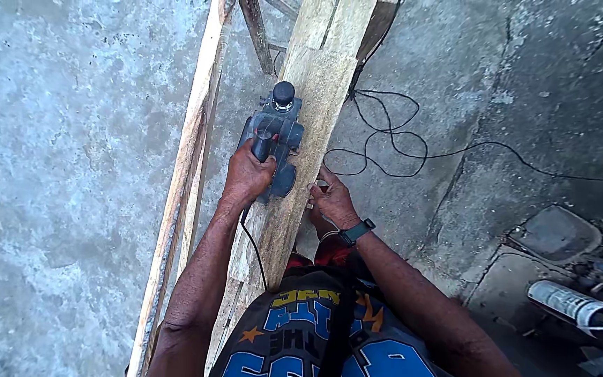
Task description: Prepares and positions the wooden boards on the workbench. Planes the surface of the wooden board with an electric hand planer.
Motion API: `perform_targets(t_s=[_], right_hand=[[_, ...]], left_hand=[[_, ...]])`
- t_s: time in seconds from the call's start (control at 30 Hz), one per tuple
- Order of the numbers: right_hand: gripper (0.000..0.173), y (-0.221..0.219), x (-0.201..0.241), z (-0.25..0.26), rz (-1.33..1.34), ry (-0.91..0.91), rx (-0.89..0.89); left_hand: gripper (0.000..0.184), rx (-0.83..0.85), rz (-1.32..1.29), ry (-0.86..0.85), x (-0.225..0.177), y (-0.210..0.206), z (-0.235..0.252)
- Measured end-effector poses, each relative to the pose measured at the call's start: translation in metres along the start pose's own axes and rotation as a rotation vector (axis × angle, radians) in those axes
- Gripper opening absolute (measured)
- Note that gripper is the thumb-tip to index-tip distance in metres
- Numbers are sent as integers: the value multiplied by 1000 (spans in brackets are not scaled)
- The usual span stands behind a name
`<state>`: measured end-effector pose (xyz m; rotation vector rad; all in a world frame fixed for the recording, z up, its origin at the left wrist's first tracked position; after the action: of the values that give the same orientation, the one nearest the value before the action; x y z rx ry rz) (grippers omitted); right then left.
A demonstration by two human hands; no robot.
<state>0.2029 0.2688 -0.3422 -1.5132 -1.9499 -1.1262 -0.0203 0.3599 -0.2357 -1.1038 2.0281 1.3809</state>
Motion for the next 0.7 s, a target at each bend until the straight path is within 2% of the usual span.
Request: perform_targets(t_s=[0.27,0.4,0.5,0.6,0.7], right_hand=[[58,0,6,1,-21,8,15],[55,2,13,2,-18,5,16],[55,1,11,3,10,6,26],[54,1,11,4,56,5,25],[54,3,10,6,72,19,29]], left_hand=[[27,-2,-33,-47,-37,-4,61],[24,-25,-76,-40,-50,17,73],[23,-43,-120,-32,-45,51,43],[23,-66,-88,4,-31,90,-24],[21,-125,-138,89,0,131,-86]])
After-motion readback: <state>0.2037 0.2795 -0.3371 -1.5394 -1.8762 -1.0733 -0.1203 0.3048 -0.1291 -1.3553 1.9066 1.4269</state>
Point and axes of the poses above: each hand's wrist, its own z-axis towards the middle knuckle, its own y-axis out of the back of the hand, x = y × z, the point moved 9 cm from there along z, towards the middle knuckle, and after that the axes turned 4 degrees about -x, right-handed, at the moved point
